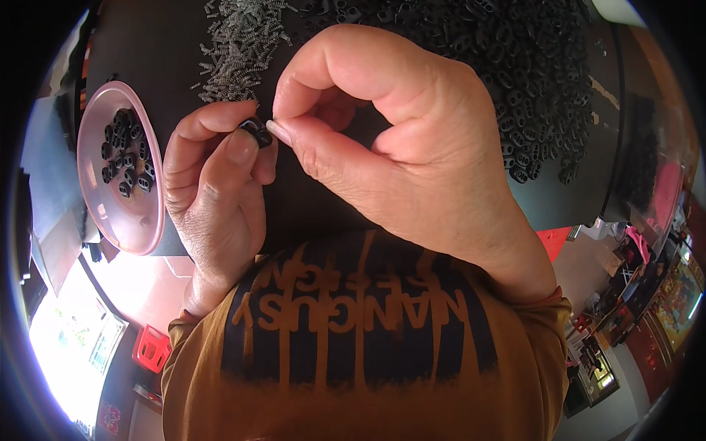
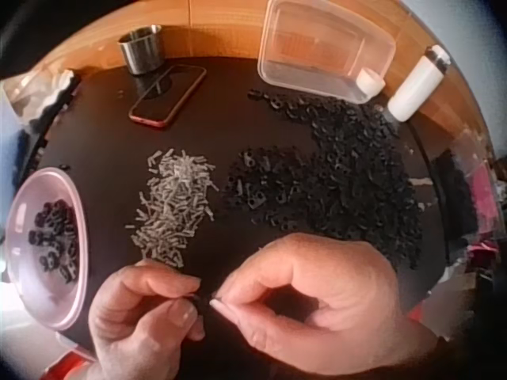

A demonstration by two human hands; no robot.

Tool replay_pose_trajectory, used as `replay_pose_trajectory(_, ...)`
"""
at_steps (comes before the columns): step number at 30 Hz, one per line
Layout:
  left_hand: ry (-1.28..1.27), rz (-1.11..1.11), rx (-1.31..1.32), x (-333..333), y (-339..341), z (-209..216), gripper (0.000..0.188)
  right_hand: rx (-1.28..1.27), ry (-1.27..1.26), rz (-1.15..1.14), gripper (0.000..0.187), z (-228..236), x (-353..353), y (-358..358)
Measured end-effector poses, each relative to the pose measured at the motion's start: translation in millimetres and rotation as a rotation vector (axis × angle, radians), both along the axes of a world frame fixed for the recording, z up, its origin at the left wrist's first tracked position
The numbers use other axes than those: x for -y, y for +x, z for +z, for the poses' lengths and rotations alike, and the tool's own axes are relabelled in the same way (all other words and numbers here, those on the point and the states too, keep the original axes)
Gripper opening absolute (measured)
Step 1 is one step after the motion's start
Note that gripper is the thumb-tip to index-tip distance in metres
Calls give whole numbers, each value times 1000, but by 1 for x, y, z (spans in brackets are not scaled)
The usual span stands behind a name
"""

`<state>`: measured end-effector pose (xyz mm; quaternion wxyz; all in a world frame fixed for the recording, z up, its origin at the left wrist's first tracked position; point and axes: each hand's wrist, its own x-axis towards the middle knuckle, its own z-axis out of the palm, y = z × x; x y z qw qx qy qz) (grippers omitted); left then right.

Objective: The person assembles small mechanical components by hand. They pick up a black plastic housing, insert a metal spring, and then fit a black plastic cap onto the assembly. This process is repeated multiple times with parts taken from piles on the table and placed into a pink bowl.

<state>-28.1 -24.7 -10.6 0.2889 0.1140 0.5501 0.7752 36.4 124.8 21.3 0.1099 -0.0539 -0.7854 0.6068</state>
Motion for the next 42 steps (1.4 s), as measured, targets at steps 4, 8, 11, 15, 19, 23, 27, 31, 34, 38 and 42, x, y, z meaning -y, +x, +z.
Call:
replay_pose_trajectory(4,-32,-16,-2,0,1,4,18,2,-5,10,16,0,-1,0)
replay_pose_trajectory(8,-15,-36,-56,3,1,1,16,-25,31,33,16,0,1,1)
replay_pose_trajectory(11,-8,-55,-151,3,-1,0,15,-62,107,68,16,0,-2,1)
replay_pose_trajectory(15,-117,-89,-416,5,-2,-4,15,-57,231,127,15,4,-5,1)
replay_pose_trajectory(19,-157,-97,-400,5,-2,-4,18,-45,201,100,14,-1,-4,2)
replay_pose_trajectory(23,-45,-38,-135,-1,2,0,21,2,-73,-15,18,-7,2,5)
replay_pose_trajectory(27,-32,-56,-88,-1,2,1,23,19,-179,-37,22,-6,4,10)
replay_pose_trajectory(31,-49,-58,-74,-1,2,4,24,73,-221,-43,22,-4,7,14)
replay_pose_trajectory(34,-32,-57,-83,-1,2,2,23,73,-239,-31,19,-4,7,13)
replay_pose_trajectory(38,-12,-77,-77,1,2,1,21,89,-251,-18,13,-1,8,12)
replay_pose_trajectory(42,-62,-72,-163,-1,5,1,18,86,-250,-42,9,-6,10,13)
